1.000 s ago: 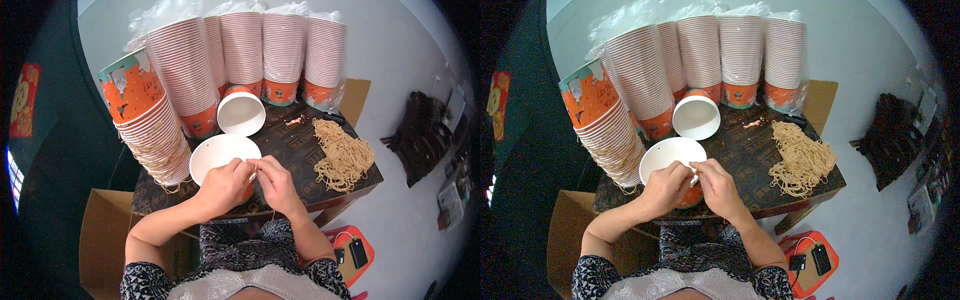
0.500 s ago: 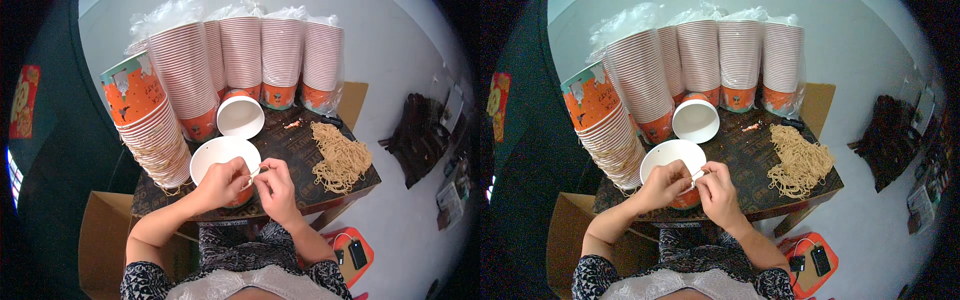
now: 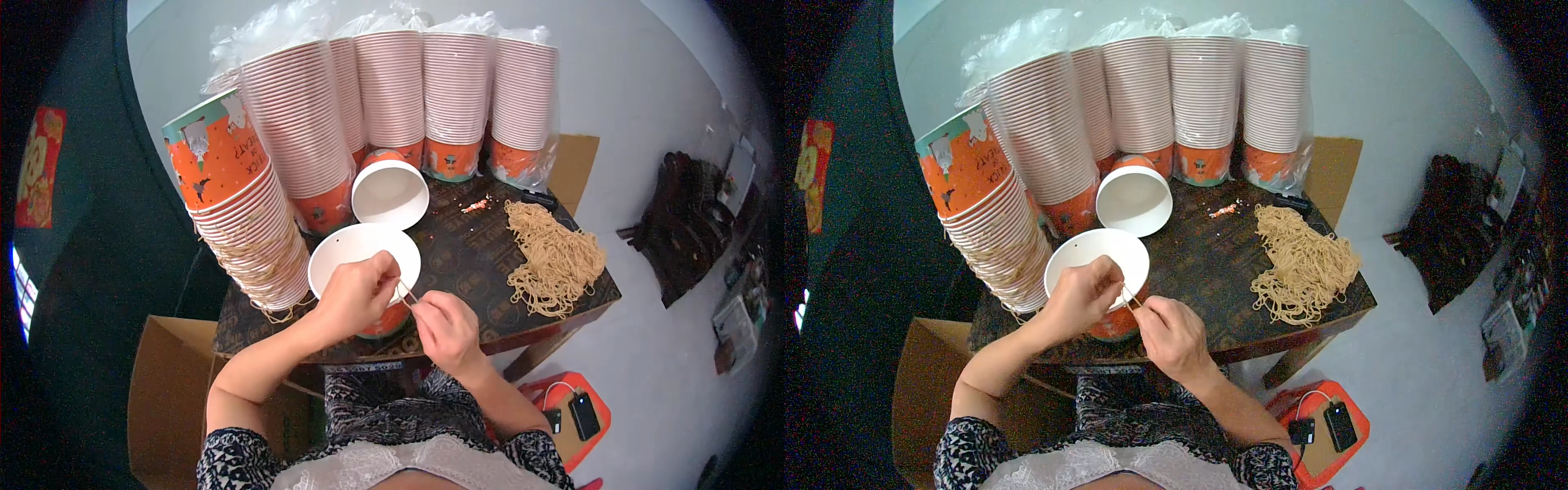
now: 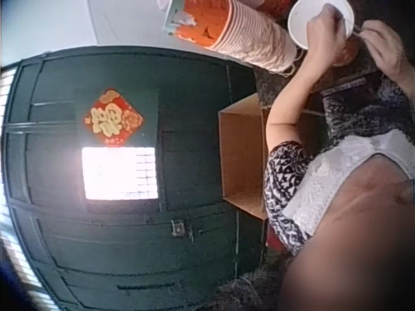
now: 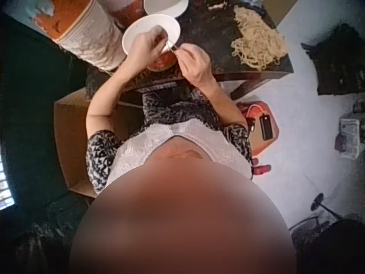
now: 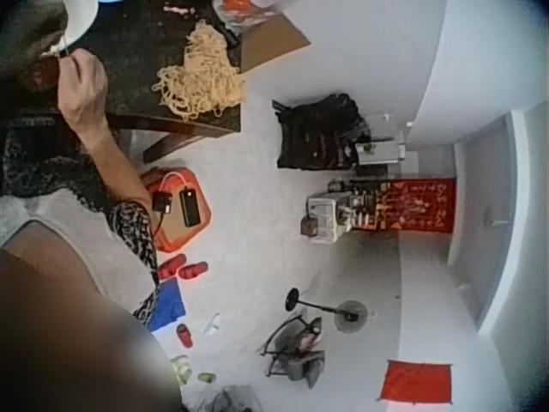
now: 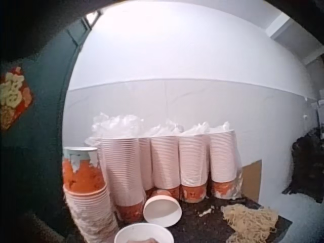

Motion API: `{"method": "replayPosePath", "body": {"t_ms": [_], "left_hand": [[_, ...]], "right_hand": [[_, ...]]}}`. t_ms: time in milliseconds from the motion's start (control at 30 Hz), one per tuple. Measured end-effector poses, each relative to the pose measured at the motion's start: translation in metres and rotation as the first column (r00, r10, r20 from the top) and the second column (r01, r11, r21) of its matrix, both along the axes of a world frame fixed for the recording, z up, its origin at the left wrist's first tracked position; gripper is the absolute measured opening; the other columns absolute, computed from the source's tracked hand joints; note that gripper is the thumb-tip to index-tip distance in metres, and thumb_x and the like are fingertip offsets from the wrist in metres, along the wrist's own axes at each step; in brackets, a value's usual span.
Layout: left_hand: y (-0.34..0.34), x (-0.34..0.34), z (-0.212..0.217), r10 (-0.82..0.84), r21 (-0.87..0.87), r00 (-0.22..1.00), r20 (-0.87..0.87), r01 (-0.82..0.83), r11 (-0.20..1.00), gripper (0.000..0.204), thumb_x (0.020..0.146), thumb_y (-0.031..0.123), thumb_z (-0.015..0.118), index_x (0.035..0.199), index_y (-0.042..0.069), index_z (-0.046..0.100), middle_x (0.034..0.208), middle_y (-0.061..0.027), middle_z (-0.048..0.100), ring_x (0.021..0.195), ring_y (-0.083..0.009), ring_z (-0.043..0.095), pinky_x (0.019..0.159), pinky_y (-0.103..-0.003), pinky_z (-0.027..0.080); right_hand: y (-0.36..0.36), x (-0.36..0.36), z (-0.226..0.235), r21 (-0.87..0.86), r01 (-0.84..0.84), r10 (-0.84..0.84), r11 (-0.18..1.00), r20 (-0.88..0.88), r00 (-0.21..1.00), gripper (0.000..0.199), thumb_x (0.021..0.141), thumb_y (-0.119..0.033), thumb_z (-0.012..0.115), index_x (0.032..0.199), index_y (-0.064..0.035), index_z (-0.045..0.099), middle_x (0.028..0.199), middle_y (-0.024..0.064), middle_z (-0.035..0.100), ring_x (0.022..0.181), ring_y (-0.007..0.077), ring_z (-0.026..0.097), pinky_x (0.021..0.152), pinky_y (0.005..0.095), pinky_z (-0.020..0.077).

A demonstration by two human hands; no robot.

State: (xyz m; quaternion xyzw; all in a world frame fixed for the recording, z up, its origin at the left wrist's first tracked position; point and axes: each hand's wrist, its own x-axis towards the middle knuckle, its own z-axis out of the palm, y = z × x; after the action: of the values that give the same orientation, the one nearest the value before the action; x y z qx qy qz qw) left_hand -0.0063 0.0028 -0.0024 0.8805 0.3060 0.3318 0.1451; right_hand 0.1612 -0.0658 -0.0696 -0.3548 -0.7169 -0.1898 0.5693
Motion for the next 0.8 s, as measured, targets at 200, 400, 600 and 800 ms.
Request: {"method": "replayPosePath", "body": {"t_ms": [200,400,600,800], "left_hand": [[-0.005,-0.004,-0.001,-0.12,0.302,0.991,-0.064,0.134,0.944,0.013,0.08,-0.001,0.068,0.089,0.003,0.06,0.078,-0.0122,0.064,0.068,-0.0325,0.066,0.058,-0.039,0.051],[-0.009,-0.004,0.003,-0.16,0.33,0.985,-0.061,0.171,0.928,0.016,0.08,0.004,0.072,0.089,0.005,0.06,0.077,-0.0119,0.065,0.067,-0.031,0.066,0.057,-0.038,0.052],[-0.007,-0.004,-0.001,-0.104,0.245,0.994,-0.016,0.105,0.964,0.016,0.082,0.009,0.074,0.088,0.004,0.06,0.073,-0.0126,0.066,0.063,-0.0307,0.067,0.055,-0.039,0.052],[-0.006,-0.005,0.0,-0.122,0.217,0.992,-0.024,0.125,0.968,0.012,0.082,0.005,0.071,0.087,0.002,0.061,0.076,-0.0136,0.066,0.066,-0.0318,0.067,0.058,-0.039,0.052]], "right_hand": [[0.001,-0.012,-0.011,-0.384,-0.405,0.114,0.83,-0.595,0.796,0.003,0.091,-0.001,0.061,0.093,0.0006,0.06,0.071,0.0086,0.061,0.061,0.0155,0.062,0.059,0.0287,0.0504],[0.005,-0.012,-0.005,-0.328,-0.694,0.177,0.641,-0.816,0.55,0.01,0.097,-0.006,0.055,0.092,0.0026,0.058,0.069,0.0012,0.058,0.06,0.006,0.055,0.055,0.0216,0.0441],[0.006,-0.014,-0.003,-0.334,-0.763,0.143,0.554,-0.864,0.482,0.012,0.098,-0.008,0.055,0.092,0.0019,0.059,0.069,-0.0003,0.058,0.058,0.0045,0.052,0.052,0.02,0.04],[0.006,-0.015,-0.002,-0.321,-0.792,0.135,0.519,-0.884,0.447,0.012,0.097,-0.01,0.058,0.092,0.0012,0.062,0.067,-0.0018,0.057,0.056,0.0034,0.049,0.05,0.0193,0.0375]]}}
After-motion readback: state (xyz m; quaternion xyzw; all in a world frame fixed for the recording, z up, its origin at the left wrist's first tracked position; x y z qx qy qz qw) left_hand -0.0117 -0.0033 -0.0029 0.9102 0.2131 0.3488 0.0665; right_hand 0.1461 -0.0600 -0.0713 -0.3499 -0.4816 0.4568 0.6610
